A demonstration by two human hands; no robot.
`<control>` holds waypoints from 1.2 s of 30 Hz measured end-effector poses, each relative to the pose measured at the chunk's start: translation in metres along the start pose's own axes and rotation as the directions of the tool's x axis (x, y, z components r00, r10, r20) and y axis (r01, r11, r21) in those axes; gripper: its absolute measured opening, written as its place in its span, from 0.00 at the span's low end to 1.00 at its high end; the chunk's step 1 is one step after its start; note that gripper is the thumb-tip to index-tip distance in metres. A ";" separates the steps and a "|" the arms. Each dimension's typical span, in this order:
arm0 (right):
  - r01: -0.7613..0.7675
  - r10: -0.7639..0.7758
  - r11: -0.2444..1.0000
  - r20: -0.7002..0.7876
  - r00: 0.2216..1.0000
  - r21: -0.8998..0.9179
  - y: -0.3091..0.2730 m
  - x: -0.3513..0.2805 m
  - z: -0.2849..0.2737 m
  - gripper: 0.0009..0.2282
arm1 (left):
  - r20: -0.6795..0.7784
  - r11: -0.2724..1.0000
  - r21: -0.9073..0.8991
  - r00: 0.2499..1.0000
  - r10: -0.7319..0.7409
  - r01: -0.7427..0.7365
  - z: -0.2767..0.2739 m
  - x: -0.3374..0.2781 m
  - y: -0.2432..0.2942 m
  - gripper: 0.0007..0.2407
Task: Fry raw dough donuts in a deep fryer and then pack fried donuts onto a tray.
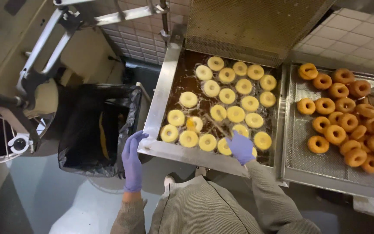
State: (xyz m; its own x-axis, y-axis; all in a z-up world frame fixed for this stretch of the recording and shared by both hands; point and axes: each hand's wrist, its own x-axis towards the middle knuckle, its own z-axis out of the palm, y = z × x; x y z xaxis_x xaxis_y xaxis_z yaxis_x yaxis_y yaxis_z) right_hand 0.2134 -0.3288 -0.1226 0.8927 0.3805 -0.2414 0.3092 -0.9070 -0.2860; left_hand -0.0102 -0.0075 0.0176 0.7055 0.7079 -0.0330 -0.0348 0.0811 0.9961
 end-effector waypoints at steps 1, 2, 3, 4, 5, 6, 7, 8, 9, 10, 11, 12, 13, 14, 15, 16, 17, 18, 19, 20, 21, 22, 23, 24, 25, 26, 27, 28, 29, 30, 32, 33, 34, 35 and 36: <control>-0.011 0.011 1.000 0.002 1.000 0.000 0.010 0.002 0.006 0.23 | 0.009 1.000 0.001 1.000 -0.006 0.006 0.000 0.001 -0.004 0.15; -0.037 0.037 0.998 -0.005 0.999 -0.051 0.019 0.003 0.012 0.24 | 0.014 0.999 0.034 1.000 -0.018 0.018 -0.001 0.001 -0.007 0.15; -0.062 0.060 0.993 -0.018 0.998 -0.102 0.029 0.007 0.017 0.25 | 0.019 0.998 0.066 1.000 -0.025 0.024 0.000 0.004 -0.011 0.16; -0.071 0.070 0.992 -0.021 0.997 -0.101 0.034 0.014 0.023 0.25 | 0.028 0.998 0.065 0.999 -0.026 0.024 0.002 0.005 -0.012 0.16; -0.082 0.086 0.990 0.030 0.996 -0.111 0.038 0.022 0.028 0.25 | 0.043 0.999 0.042 0.999 -0.016 0.014 0.004 0.005 -0.012 0.15; -0.093 0.103 0.988 0.082 0.991 -0.122 0.041 0.029 0.034 0.26 | 0.058 1.000 0.019 0.998 -0.006 0.005 0.006 0.005 -0.013 0.15; -0.094 0.105 0.988 0.082 0.991 -0.121 0.054 0.030 0.040 0.26 | 0.060 1.000 0.019 0.998 -0.006 0.005 0.007 0.006 -0.010 0.15; -0.114 0.118 0.992 0.103 0.988 -0.044 0.066 0.032 0.046 0.25 | 0.065 1.000 0.028 0.998 -0.004 0.002 0.008 0.006 -0.008 0.15; -0.133 0.127 0.991 0.126 0.984 0.034 0.076 0.035 0.052 0.25 | 0.068 0.999 0.037 0.998 0.000 -0.003 0.008 0.008 -0.005 0.15; -0.132 0.126 0.991 0.126 0.984 0.036 0.076 0.031 0.049 0.25 | 0.067 0.999 0.038 0.998 0.001 -0.004 0.007 0.008 -0.005 0.15; -0.150 0.145 0.986 0.079 0.986 0.066 0.077 0.028 0.045 0.25 | 0.055 0.999 0.043 0.998 0.004 -0.007 0.005 0.008 -0.004 0.15; -0.167 0.165 0.981 0.032 0.986 0.097 0.078 0.025 0.041 0.25 | 0.044 0.999 0.048 0.999 0.007 -0.009 0.004 0.009 -0.004 0.15; -0.162 0.159 0.982 0.036 0.987 0.095 0.064 0.019 0.026 0.25 | 0.036 0.999 0.049 0.999 0.006 -0.008 0.001 0.010 -0.011 0.15; -0.154 0.154 0.987 0.008 0.988 0.045 0.050 0.012 0.011 0.25 | 0.028 0.999 0.044 1.000 0.003 -0.004 -0.002 0.010 -0.017 0.15; -0.147 0.147 0.989 -0.018 0.989 -0.003 0.036 0.003 -0.003 0.24 | 0.018 0.999 0.042 1.000 -0.001 0.000 -0.007 0.010 -0.023 0.14; -0.140 0.140 0.990 -0.010 0.990 -0.004 0.009 0.000 -0.013 0.24 | 0.010 0.999 0.045 1.000 -0.004 0.004 -0.006 0.010 -0.021 0.14; -0.087 0.086 0.996 0.045 0.995 0.014 -0.019 -0.003 -0.023 0.22 | 0.014 0.999 0.041 1.000 0.015 -0.016 -0.006 0.010 -0.019 0.13; -0.034 0.030 0.999 0.100 0.995 0.035 -0.047 -0.006 -0.033 0.21 | 0.017 0.999 0.037 0.999 0.035 -0.036 -0.005 0.009 -0.017 0.13; -0.024 0.020 0.999 0.101 0.995 0.035 -0.051 -0.001 -0.012 0.21 | 0.008 0.999 0.038 0.999 0.039 -0.039 -0.006 0.011 -0.018 0.13; 0.180 -0.179 0.982 0.017 0.984 -0.054 -0.056 0.004 0.009 0.20 | 0.019 0.999 0.012 0.999 0.030 -0.031 -0.006 0.013 -0.019 0.12; 0.365 -0.376 0.918 -0.045 0.926 -0.157 -0.060 0.007 0.030 0.20 | 0.031 1.000 -0.014 0.999 0.020 -0.020 -0.006 0.013 -0.019 0.12; 0.372 -0.383 0.915 -0.043 0.923 -0.157 -0.068 0.014 0.048 0.20 | 0.024 1.000 -0.013 0.999 0.021 -0.021 -0.006 0.013 -0.016 0.12; 0.403 -0.426 0.884 -0.054 0.903 -0.238 -0.075 0.019 0.066 0.21 | 0.028 0.999 -0.009 0.999 0.032 -0.032 -0.005 0.012 -0.013 0.12; 0.429 -0.470 0.846 -0.061 0.881 -0.318 -0.083 0.025 0.083 0.22 | 0.031 0.999 -0.005 0.999 0.042 -0.042 -0.004 0.012 -0.010 0.12; 0.434 -0.475 0.843 -0.060 0.878 -0.318 -0.080 0.037 0.101 0.22 | 0.026 0.999 -0.004 0.999 0.043 -0.043 -0.007 0.010 -0.011 0.12; 0.365 -0.370 0.887 0.037 0.928 -0.284 -0.078 0.050 0.118 0.17 | 0.018 0.999 -0.019 0.999 0.042 -0.041 -0.010 0.009 -0.012 0.13; 0.290 -0.263 0.922 0.135 0.955 -0.257 -0.077 0.065 0.134 0.13 | 0.010 0.999 -0.034 0.999 0.043 -0.042 -0.013 0.010 -0.013 0.13; 0.297 -0.271 0.920 0.134 0.953 -0.257 -0.077 0.064 0.116 0.13 | 0.003 0.998 -0.033 0.999 0.047 -0.047 -0.018 0.007 -0.008 0.13; 0.257 -0.231 0.960 0.204 0.951 -0.110 -0.076 0.061 0.098 0.17 | -0.034 0.999 -0.037 0.999 0.033 -0.034 -0.022 0.003 -0.004 0.13; 0.198 -0.200 0.980 0.279 0.939 0.034 -0.075 0.059 0.081 0.21 | -0.071 0.999 -0.041 0.997 0.019 -0.022 -0.027 -0.001 0.000 0.13; 0.188 -0.175 0.982 0.248 0.953 -0.031 -0.062 0.057 0.075 0.22 | -0.114 0.999 0.024 0.993 0.029 -0.026 -0.043 -0.004 -0.009 0.14; 0.172 -0.149 0.981 0.211 0.966 -0.095 -0.055 0.056 0.073 0.23 | -0.151 0.996 0.089 0.988 0.043 -0.030 -0.050 -0.006 -0.014 0.14; 0.175 -0.152 0.980 0.214 0.965 -0.096 -0.060 0.048 0.064 0.23 | -0.156 0.996 0.090 0.987 0.041 -0.027 -0.054 -0.007 -0.014 0.14; 0.188 -0.168 0.978 0.193 0.967 -0.089 -0.063 0.038 0.055 0.23 | -0.162 0.997 0.074 0.986 0.030 -0.018 -0.058 -0.009 -0.014 0.14; 0.200 -0.184 0.976 0.171 0.968 -0.081 -0.067 0.028 0.047 0.23 | -0.169 0.998 0.058 0.985 0.020 -0.010 -0.061 -0.012 -0.014 0.14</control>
